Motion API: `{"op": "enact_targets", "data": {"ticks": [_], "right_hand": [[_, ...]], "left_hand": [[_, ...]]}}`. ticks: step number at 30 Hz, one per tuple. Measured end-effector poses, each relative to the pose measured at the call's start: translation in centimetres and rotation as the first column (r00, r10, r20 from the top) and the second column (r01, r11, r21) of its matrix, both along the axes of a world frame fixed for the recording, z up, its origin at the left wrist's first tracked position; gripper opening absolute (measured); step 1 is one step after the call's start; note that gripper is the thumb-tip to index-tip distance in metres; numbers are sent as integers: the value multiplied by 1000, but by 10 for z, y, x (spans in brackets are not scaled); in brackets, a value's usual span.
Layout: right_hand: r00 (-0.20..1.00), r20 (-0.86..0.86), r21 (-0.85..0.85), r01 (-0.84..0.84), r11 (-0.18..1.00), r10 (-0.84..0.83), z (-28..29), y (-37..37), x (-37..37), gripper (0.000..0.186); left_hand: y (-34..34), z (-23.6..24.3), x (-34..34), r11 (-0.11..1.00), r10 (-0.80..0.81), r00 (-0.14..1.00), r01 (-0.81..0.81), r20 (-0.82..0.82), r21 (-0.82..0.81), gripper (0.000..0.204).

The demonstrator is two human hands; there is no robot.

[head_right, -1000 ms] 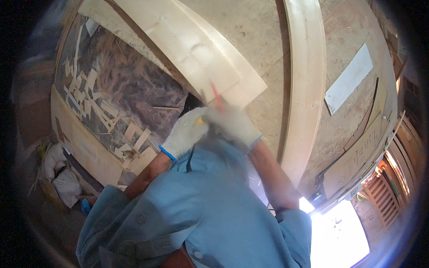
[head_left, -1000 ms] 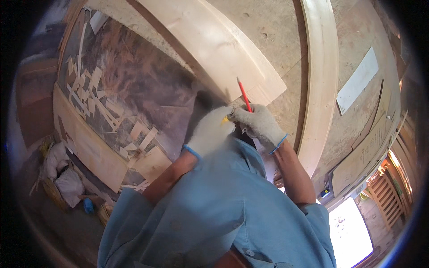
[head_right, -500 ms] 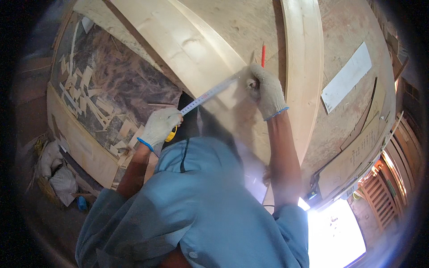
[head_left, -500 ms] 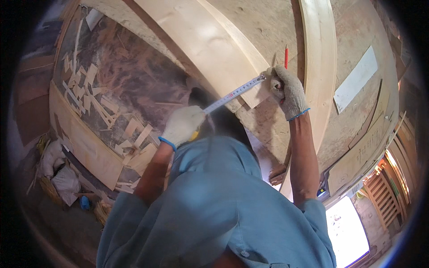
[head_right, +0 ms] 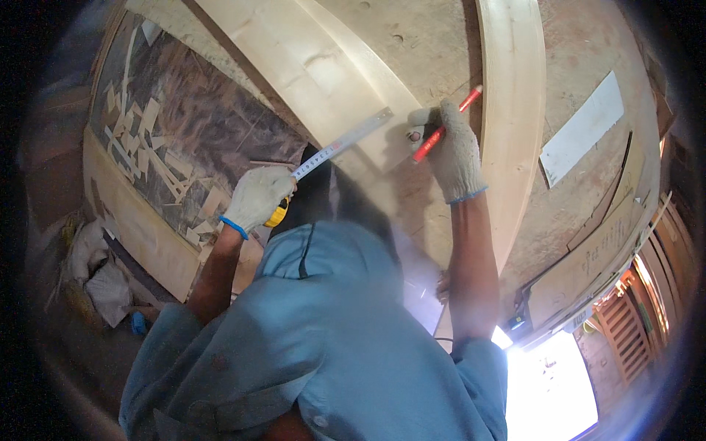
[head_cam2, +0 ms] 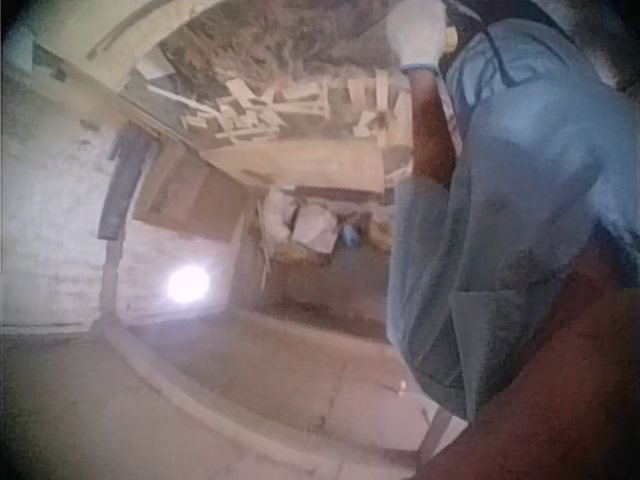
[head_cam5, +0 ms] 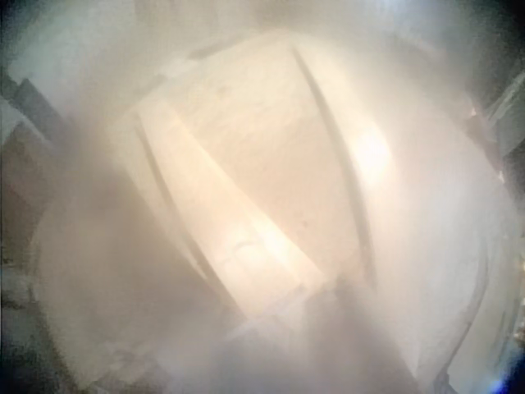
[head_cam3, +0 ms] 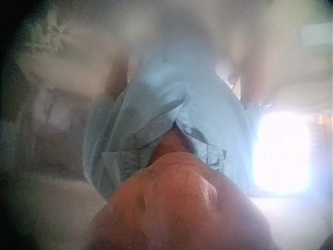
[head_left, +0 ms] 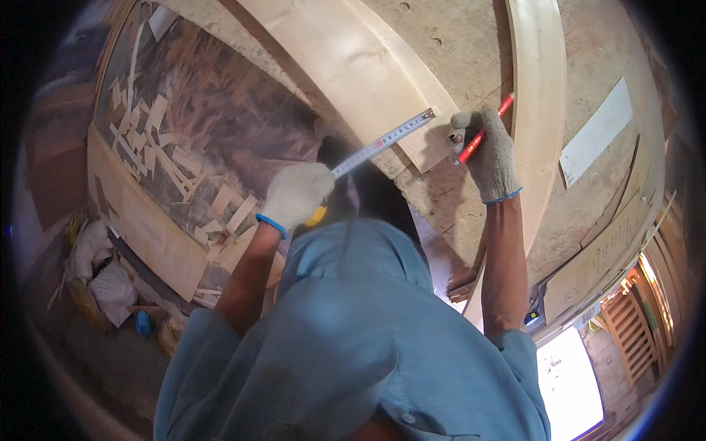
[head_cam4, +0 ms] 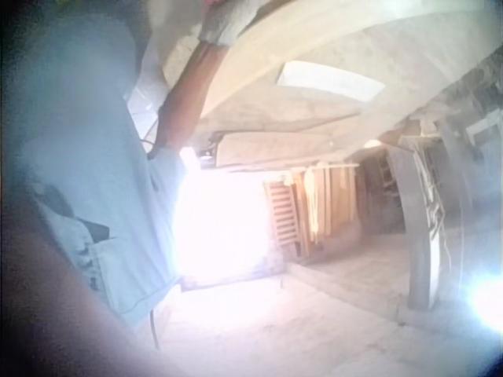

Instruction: The person measures a curved wooden plank with a tape measure and marks it with a red pencil. They then move the plank to a workbench and continue measuring and marking it.

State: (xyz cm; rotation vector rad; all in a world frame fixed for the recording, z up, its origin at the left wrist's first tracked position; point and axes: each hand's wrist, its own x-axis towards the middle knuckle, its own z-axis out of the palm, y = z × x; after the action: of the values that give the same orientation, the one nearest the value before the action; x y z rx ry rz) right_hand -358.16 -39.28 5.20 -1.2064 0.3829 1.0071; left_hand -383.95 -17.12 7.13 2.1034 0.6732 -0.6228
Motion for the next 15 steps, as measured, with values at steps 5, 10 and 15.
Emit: {"op": "enact_targets", "data": {"ticks": [5, 10, 15], "right_hand": [[966, 186, 13, -183, 983, 177, 1, -1, 7, 50], [877, 372, -276, -209, 938, 305, 20, 14, 10, 49], [775, 396, -579, -206, 789, 493, 47, 31, 7, 36]], "left_hand": [[0, 2, 2, 1000, 10, 999, -9, -37, 10, 39], [0, -2, 0, 1000, -19, 1000, 19, -17, 18, 38], [-2, -9, -6, 996, -71, 997, 69, 36, 53, 29]]}}
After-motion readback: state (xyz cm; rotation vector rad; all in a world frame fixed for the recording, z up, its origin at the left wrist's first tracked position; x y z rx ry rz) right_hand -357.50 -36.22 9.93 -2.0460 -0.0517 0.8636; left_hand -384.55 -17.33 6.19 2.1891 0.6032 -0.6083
